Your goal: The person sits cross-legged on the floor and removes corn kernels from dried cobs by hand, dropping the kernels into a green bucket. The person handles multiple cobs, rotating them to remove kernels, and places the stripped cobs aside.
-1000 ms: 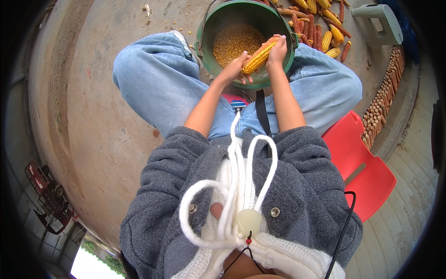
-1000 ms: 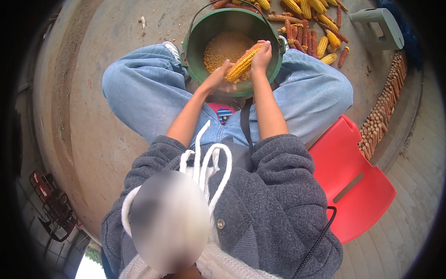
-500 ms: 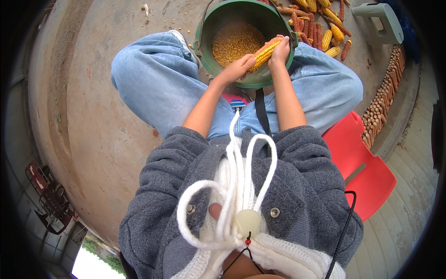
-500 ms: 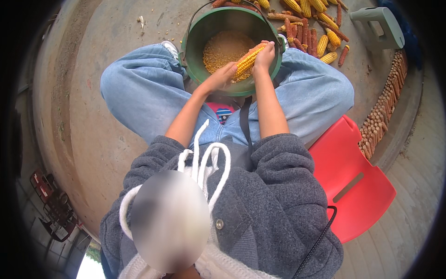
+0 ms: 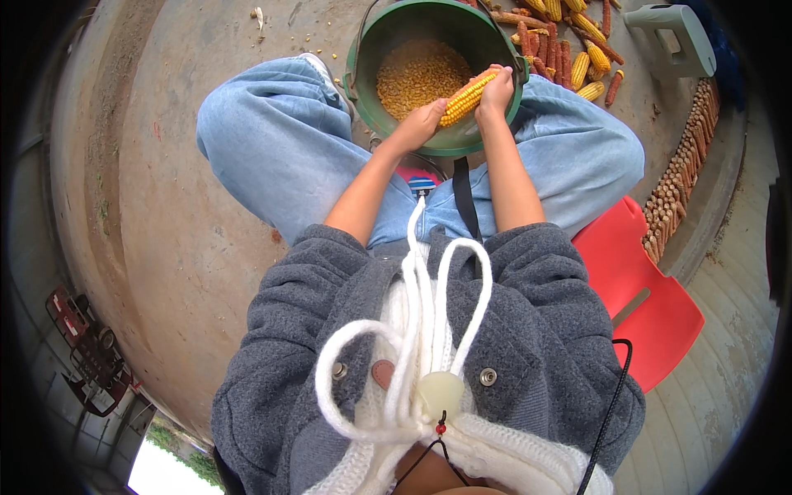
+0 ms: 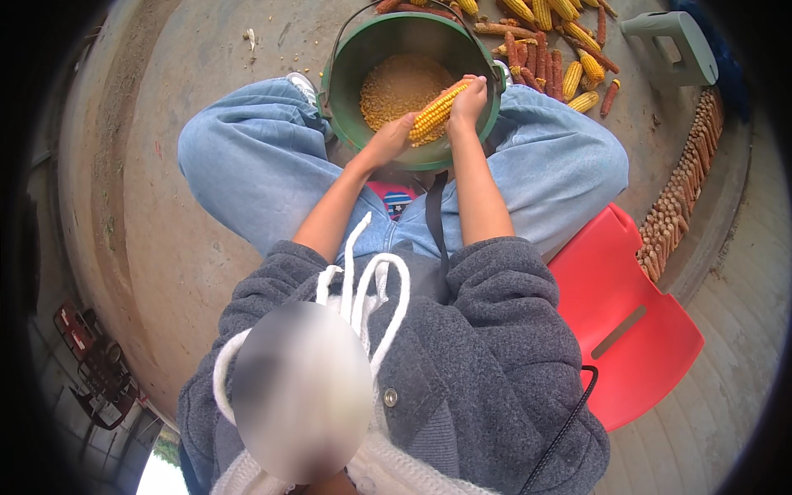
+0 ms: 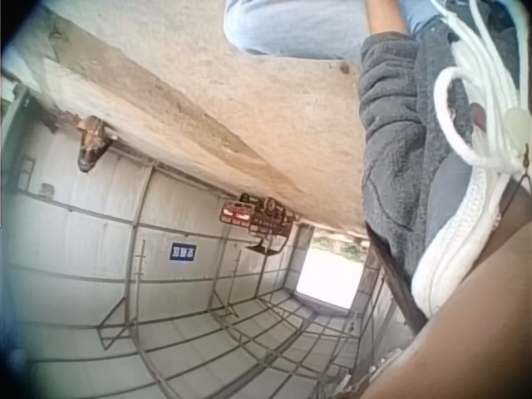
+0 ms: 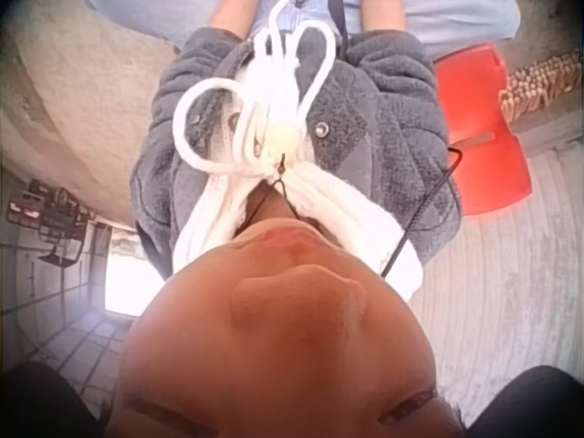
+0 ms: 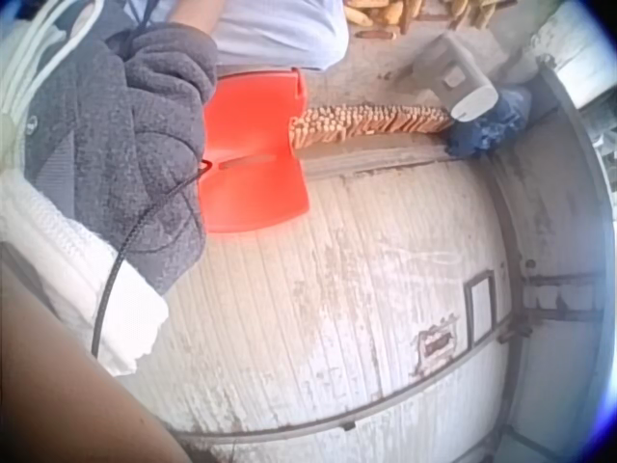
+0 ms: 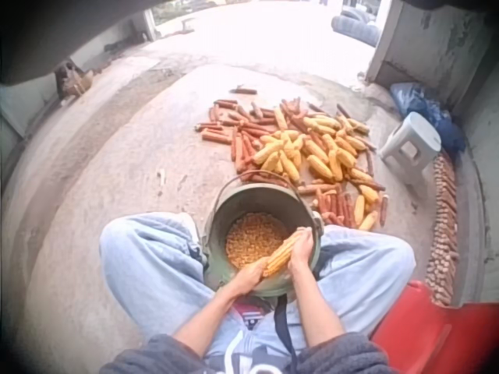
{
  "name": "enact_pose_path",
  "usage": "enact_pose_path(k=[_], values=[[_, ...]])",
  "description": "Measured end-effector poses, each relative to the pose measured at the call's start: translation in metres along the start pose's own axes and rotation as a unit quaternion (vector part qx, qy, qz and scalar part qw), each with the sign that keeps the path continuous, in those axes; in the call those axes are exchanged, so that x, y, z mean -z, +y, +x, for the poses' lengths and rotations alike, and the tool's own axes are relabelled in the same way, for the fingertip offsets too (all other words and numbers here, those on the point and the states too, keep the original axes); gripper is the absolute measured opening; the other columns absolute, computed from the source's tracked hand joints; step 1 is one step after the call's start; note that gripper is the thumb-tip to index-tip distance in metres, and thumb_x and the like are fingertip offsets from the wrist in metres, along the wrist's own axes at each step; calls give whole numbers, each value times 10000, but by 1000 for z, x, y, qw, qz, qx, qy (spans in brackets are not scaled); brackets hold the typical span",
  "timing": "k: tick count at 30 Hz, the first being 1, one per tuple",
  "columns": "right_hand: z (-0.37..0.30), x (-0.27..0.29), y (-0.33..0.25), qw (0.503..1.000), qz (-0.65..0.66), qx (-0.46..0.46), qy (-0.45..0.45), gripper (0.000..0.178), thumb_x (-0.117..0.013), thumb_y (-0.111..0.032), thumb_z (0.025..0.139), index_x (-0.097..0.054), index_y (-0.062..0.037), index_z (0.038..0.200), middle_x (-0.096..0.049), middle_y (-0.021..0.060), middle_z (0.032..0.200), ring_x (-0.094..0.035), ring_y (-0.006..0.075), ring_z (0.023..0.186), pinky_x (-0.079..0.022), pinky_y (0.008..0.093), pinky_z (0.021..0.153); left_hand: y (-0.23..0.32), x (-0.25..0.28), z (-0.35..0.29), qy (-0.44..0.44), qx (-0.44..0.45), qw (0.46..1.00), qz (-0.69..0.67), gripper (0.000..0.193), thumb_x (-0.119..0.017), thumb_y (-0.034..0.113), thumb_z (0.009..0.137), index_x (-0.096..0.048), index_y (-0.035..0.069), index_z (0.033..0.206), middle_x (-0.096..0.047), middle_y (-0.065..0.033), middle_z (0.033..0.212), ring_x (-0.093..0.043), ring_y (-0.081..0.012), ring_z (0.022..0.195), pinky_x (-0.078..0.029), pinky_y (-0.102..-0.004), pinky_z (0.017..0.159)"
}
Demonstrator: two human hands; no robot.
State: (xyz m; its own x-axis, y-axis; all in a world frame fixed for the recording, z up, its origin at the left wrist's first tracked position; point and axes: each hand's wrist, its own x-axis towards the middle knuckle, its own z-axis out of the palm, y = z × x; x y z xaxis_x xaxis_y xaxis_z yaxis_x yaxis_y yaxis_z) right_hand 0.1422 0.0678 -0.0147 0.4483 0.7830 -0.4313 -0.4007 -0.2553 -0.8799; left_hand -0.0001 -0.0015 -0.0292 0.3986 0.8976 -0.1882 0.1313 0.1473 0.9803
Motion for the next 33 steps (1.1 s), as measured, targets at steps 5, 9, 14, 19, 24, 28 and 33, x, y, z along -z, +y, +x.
enact_pose_path(k=[5, 9, 14, 19, 24, 28, 33], values=[[-1, -1, -3, 1000, 7, 13, -18, 352, -249, -329, 899, -455, -46, 858, -489, 96, 664, -527, 223, 520, -467, 323, 496, 17, 2, -2, 35, 15, 998, -44, 428, -267, 312, 921, -512, -1, 1079, -567, -76, 935, -516, -136, 847, -398, -249, 752], [2, 1, -3, 1000, 24, 5, 12, 365, -232, -336, 900, -453, -49, 849, -484, 97, 666, -526, 224, 520, -462, 323, 490, 34, 11, -6, 9, 101, 982, -158, 422, -288, 325, 917, -494, 10, 1108, -539, -30, 809, -462, -76, 646, -375, -206, 581], [6, 4, 0, 997, 56, -25, 45, 364, -222, -330, 900, -451, -51, 855, -487, 105, 669, -526, 238, 530, -469, 335, 500, 27, -2, -5, 33, 0, 998, -45, 422, -303, 343, 912, -497, 33, 1122, -503, -13, 707, -427, -74, 593, -342, -210, 552], [6, 5, 3, 998, 51, -23, 41, 364, -224, -328, 900, -452, -49, 852, -491, 109, 672, -527, 241, 535, -475, 345, 507, 31, 1, -7, 33, 40, 991, -123, 405, -295, 321, 916, -493, 51, 1144, -361, 71, 573, -268, -24, 434, -207, -175, 404], [8, 7, 4, 998, 38, -18, 42, 364, -231, -328, 898, -458, -48, 848, -490, 103, 668, -526, 234, 529, -473, 340, 501, 28, 4, -7, 12, 125, 973, -193, 398, -299, 306, 911, -520, 42, 1110, -390, 62, 569, -278, -22, 428, -213, -176, 396], [0, 0, 4, 1000, 2, -11, 8, 364, -239, -330, 896, -458, -44, 848, -489, 99, 663, -524, 225, 514, -464, 325, 486, 0, 1, 1, 55, 63, 990, -111, 401, -300, 318, 907, -537, 47, 1084, -468, 29, 633, -325, -33, 444, -259, -186, 403], [3, 2, 6, 1000, 4, -6, 28, 354, -247, -323, 893, -456, -40, 851, -493, 102, 656, -527, 228, 519, -467, 325, 502, 35, 10, -3, 34, 131, 982, -130, 379, -355, 351, 891, -506, 87, 1118, -506, 3, 726, -395, -54, 497, -317, -202, 431]])
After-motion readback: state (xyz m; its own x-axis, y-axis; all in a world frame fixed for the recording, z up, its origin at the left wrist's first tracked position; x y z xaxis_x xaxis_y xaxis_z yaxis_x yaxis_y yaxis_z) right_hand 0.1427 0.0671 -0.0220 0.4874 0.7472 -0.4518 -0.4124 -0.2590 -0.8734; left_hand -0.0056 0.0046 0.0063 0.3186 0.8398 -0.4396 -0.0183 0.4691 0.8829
